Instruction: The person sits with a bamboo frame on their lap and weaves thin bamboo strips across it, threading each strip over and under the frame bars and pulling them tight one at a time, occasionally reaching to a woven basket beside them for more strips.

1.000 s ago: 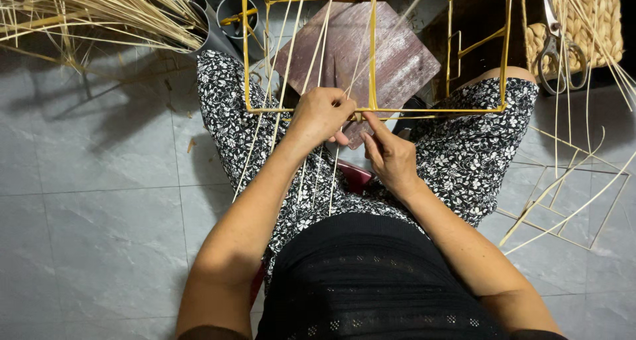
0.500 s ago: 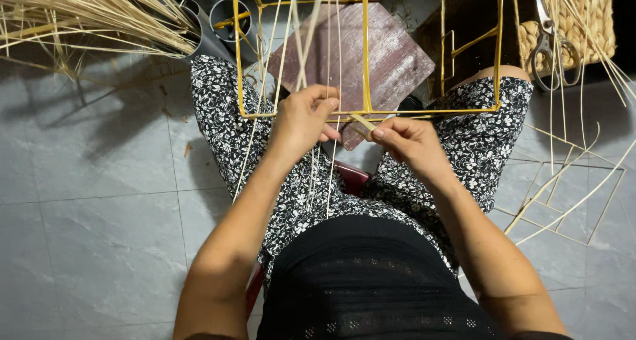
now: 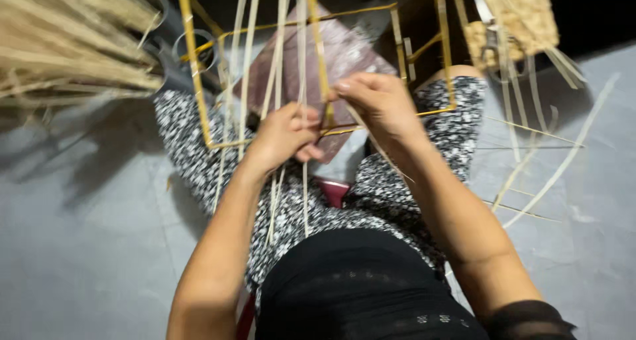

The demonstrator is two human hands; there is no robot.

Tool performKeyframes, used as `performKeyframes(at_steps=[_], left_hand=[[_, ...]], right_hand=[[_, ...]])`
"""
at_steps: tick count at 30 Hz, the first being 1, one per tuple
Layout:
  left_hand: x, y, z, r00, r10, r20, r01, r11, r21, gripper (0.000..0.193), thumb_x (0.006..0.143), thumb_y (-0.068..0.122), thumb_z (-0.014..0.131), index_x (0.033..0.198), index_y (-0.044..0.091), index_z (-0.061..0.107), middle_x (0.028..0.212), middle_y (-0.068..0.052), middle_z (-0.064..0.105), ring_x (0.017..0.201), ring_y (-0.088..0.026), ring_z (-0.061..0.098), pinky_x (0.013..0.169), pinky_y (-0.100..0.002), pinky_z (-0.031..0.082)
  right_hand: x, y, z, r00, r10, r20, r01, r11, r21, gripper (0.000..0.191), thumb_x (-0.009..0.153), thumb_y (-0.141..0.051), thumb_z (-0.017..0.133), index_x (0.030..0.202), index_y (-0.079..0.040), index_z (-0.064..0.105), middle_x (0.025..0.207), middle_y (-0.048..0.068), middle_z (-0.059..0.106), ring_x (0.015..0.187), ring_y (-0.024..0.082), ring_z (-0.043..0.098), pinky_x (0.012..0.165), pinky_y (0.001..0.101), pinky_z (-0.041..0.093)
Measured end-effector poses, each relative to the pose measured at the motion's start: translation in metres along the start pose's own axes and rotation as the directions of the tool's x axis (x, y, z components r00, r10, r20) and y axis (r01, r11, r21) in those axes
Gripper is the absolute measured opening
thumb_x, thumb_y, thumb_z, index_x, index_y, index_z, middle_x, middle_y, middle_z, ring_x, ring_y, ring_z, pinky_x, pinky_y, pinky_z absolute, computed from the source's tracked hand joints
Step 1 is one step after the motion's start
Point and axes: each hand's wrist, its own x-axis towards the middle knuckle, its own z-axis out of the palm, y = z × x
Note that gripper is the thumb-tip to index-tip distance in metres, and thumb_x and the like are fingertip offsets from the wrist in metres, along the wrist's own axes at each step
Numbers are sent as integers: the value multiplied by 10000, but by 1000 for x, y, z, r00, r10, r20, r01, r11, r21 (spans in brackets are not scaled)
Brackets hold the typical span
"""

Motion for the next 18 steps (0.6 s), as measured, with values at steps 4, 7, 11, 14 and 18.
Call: performKeyframes(at_steps=[4, 7, 11, 14, 18], left_hand=[[4, -4, 8, 988, -27, -155, 54, 984, 172, 186, 946, 125, 664, 1054, -17, 716, 899, -187, 774, 520, -192, 716, 385, -252, 471], [6, -3, 17, 973, -13, -229, 61, 978, 201, 203, 955, 171, 658, 997, -19, 717, 869, -143, 794, 474, -186, 690, 361, -257, 439], [11, 2, 21, 968, -19, -248, 74, 975, 211, 224, 961, 186, 642, 1006, -21, 715, 895, -115, 801, 459, -173, 685, 357, -250, 444], [12, 6, 19, 974, -38, -222, 85, 975, 206, 228, 961, 193, 641, 1012, -16, 714, 905, -112, 805, 459, -168, 684, 358, -247, 441], [17, 11, 21, 971, -78, -224, 127, 969, 212, 231, 957, 210, 647, 1006, -7, 712, 905, -106, 807, 453, -169, 675, 352, -249, 430]], right_hand=[[21, -1, -7, 1000, -25, -4, 24, 989, -145, 226, 973, -241, 696, 1007, -43, 799, 710, -44, 650, 602, 20, 501, 538, 192, 367], [45, -8, -57, 978, -196, -63, 162, 922, -352, 236, 1001, -257, 656, 979, -77, 807, 660, -66, 607, 520, 8, 404, 462, 201, 293], [100, -30, -173, 774, -483, -409, 407, 875, -262, 114, 969, -125, 744, 946, -21, 783, 741, -36, 655, 607, 35, 507, 537, 212, 374], [108, -44, -266, 603, -665, -441, 272, 691, -670, 186, 961, -198, 746, 985, -20, 793, 809, -5, 740, 691, 58, 624, 623, 225, 485], [103, -32, -316, 501, -709, -497, -112, 516, -849, 176, 893, -213, 761, 981, -67, 808, 846, 65, 779, 749, 165, 747, 720, 326, 570]])
